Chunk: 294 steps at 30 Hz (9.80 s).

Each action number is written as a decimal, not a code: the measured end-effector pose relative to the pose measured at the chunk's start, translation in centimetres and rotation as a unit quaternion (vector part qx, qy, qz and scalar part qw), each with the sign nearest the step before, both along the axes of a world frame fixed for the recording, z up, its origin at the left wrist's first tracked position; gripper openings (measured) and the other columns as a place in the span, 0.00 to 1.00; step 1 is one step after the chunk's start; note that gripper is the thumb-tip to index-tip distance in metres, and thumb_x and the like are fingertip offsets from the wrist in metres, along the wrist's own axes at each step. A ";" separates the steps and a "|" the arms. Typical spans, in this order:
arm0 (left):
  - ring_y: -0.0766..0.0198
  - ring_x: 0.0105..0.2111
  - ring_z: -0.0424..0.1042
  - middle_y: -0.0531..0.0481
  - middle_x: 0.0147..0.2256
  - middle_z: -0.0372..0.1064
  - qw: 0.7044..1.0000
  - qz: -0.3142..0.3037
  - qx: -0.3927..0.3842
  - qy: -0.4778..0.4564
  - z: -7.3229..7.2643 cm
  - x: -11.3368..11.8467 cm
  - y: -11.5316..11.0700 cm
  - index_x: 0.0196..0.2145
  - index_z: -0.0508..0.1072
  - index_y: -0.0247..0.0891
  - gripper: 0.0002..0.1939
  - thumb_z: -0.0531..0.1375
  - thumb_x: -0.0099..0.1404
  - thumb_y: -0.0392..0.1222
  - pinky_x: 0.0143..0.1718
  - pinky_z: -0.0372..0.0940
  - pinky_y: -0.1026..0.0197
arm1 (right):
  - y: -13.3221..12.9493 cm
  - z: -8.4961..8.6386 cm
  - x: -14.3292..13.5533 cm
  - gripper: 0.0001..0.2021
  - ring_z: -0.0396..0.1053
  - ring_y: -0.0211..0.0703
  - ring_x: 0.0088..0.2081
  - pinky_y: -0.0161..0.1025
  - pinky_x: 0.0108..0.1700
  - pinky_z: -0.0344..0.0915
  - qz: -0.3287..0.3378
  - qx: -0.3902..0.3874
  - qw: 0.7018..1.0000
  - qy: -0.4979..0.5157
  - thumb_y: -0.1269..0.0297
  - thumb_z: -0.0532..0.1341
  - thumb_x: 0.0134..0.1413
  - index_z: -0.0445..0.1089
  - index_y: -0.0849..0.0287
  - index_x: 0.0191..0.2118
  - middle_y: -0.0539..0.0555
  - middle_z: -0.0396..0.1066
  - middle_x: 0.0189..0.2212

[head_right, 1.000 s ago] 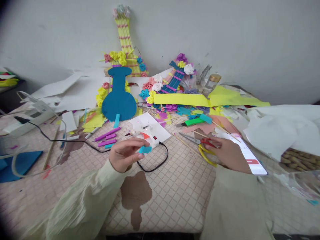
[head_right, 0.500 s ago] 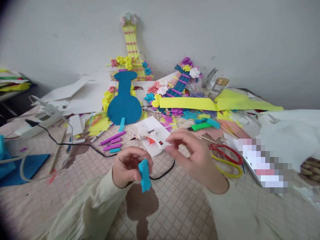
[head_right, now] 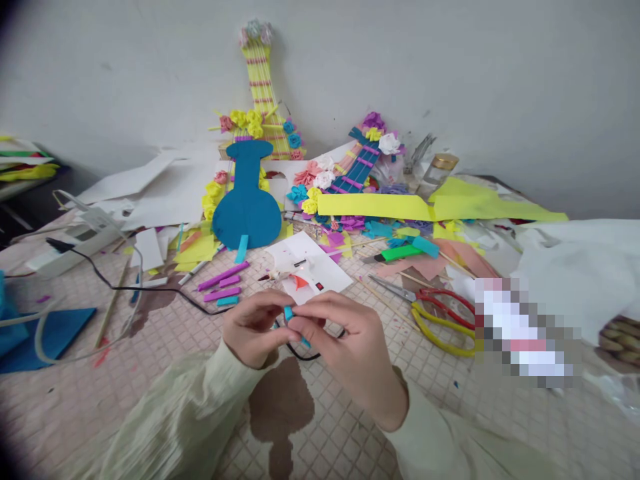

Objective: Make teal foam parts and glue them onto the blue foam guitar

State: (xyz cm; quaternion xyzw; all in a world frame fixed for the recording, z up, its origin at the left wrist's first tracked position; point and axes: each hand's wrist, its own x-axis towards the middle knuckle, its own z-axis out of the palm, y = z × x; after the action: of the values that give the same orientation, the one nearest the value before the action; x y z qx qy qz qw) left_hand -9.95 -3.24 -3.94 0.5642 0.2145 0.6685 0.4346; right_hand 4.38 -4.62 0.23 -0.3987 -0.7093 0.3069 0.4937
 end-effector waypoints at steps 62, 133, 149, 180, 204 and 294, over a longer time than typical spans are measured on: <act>0.63 0.30 0.73 0.48 0.31 0.72 0.981 -0.130 -0.132 -0.050 -1.7 0.6 0.2 0.40 0.73 0.40 0.16 0.65 0.51 0.40 0.31 0.70 0.61 | -2.6 -0.2 5.7 0.09 0.61 0.36 0.23 0.34 0.26 0.59 -0.078 0.044 0.966 -0.242 0.66 0.54 0.55 0.62 0.58 0.24 0.48 0.63 0.20; 0.69 0.19 0.59 0.52 0.22 0.61 0.919 -0.123 -0.365 0.086 -1.3 2.0 -0.1 0.36 0.65 0.31 0.18 0.53 0.54 0.49 0.17 0.51 0.66 | 2.5 -5.0 2.3 0.10 0.64 0.35 0.24 0.34 0.27 0.62 0.016 -0.202 0.979 0.017 0.63 0.60 0.48 0.68 0.61 0.37 0.49 0.66 0.22; 0.69 0.20 0.62 0.52 0.26 0.70 0.931 -0.018 -0.190 0.312 -1.9 1.2 -0.5 0.41 0.55 0.39 0.08 0.46 0.63 0.37 0.24 0.56 0.65 | 3.1 -4.9 2.7 0.10 0.67 0.36 0.25 0.34 0.27 0.64 0.064 -0.281 0.956 0.046 0.60 0.59 0.49 0.70 0.60 0.34 0.51 0.70 0.25; 0.61 0.35 0.68 0.42 0.38 0.70 0.896 0.055 -0.088 0.431 -2.0 1.5 -1.3 0.52 0.56 0.38 0.18 0.44 0.64 0.36 0.38 0.63 0.57 | 3.0 -4.1 3.9 0.05 0.68 0.39 0.29 0.37 0.33 0.65 0.056 -0.060 0.984 -0.155 0.71 0.58 0.46 0.71 0.58 0.29 0.51 0.72 0.26; 0.60 0.40 0.70 0.46 0.42 0.71 0.864 0.080 0.003 0.496 -2.2 1.5 -1.0 0.49 0.61 0.39 0.18 0.46 0.62 0.31 0.40 0.66 0.58 | 3.0 -4.4 3.7 0.04 0.62 0.35 0.23 0.34 0.27 0.60 0.047 0.004 0.972 -0.228 0.73 0.56 0.45 0.65 0.58 0.25 0.49 0.65 0.20; 0.65 0.32 0.74 0.48 0.38 0.73 0.824 0.082 0.048 0.558 -1.9 1.1 -0.9 0.50 0.59 0.40 0.18 0.45 0.63 0.33 0.32 0.69 0.64 | 3.0 -4.3 3.9 0.07 0.61 0.34 0.22 0.32 0.25 0.57 0.086 -0.059 0.957 -0.271 0.75 0.55 0.42 0.69 0.62 0.28 0.49 0.66 0.20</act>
State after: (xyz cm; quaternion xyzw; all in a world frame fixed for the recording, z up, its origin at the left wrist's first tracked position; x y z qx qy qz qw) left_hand -8.86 -4.16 -5.82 0.8417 0.4330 0.2820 0.1567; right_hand 8.24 -1.60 -4.11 -0.4328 -0.8287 0.2703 0.2301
